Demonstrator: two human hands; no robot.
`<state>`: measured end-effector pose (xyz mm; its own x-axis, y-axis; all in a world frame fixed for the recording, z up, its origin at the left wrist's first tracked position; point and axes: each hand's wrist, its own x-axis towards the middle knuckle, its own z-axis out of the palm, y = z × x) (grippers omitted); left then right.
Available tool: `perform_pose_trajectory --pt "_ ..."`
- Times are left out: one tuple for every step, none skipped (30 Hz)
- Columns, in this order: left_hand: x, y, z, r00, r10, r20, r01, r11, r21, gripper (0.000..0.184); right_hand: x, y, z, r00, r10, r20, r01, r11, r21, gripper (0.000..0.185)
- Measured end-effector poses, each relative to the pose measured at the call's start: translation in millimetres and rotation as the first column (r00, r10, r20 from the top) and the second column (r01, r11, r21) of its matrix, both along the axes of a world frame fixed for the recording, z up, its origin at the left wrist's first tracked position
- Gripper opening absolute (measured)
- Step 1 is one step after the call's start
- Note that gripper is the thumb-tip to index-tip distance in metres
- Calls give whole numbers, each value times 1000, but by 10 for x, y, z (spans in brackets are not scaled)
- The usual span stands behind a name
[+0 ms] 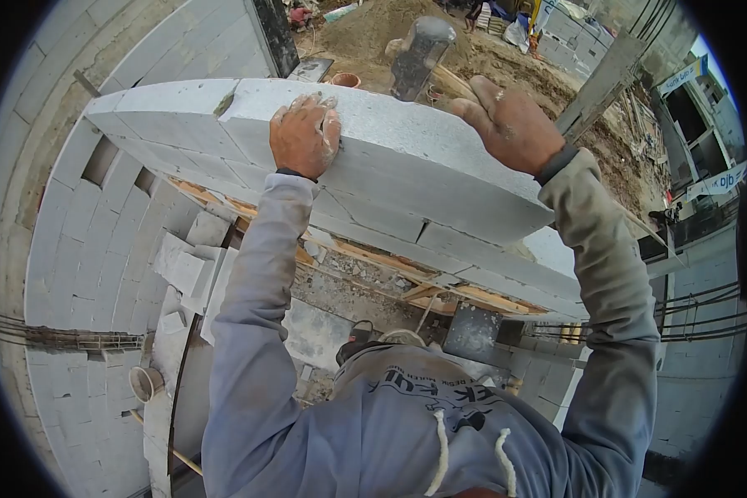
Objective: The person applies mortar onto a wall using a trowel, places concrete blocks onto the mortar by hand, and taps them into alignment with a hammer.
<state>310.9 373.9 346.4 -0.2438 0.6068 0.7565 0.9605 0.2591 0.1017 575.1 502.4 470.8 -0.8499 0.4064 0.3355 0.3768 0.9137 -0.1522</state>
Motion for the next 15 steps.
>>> perform_pose_trajectory --pt "-22 9 -22 1000 -1 -8 1 1000 2 28 -77 -13 -145 980 18 199 -27 999 39 44" --pt "-55 13 -27 1000 -2 -22 2 1000 5 28 -81 -12 -187 980 25 198 -32 999 32 44" --pt "-70 14 -11 1000 6 -25 -6 1000 1 28 -101 -37 -177 984 -6 179 3 1000 20 43" --pt "-51 11 -11 1000 5 -23 -4 1000 28 27 -108 -59 -175 985 -33 167 32 999 7 42" --pt "-17 2 -19 1000 -5 -23 6 999 50 26 -56 -68 -203 985 -28 170 28 1000 -1 42" --pt "-10 2 -12 999 -14 -29 15 999 44 26 47 -63 -231 992 -19 126 20 1000 -4 41" --pt "-19 11 3 1000 -12 -23 13 999 44 27 132 -103 -204 997 -12 82 12 1000 0 40" --pt "-10 4 -10 1000 -12 -8 13 999 39 27 300 -207 -136 998 -51 24 51 999 -11 37" --pt "-14 -9 -25 1000 -28 -3 28 999 31 27 484 -268 -159 997 -66 29 66 998 -18 37" --pt "-40 -16 -23 1000 -5 -26 4 1000 -7 28 712 -286 -180 988 -130 -81 121 987 -108 37" --pt "-54 6 -2 999 13 -52 -15 999 -41 30 955 -317 -202 960 -206 -188 168 966 -197 36" --pt "-25 1 70 1000 -13 5 14 997 -72 30 1195 -394 -281 909 -261 -324 156 936 -315 37" --pt "21 -20 146 997 -41 58 47 993 -106 31 1434 -491 -417 831 -328 -450 124 897 -425 37" --pt "43 -10 179 996 -69 54 74 992 -105 31 1667 -569 -562 764 -411 -497 96 835 -542 37" --pt "67 8 206 993 19 115 -1 988 -153 32 1893 -641 -736 688 -494 -531 49 762 -646 36"
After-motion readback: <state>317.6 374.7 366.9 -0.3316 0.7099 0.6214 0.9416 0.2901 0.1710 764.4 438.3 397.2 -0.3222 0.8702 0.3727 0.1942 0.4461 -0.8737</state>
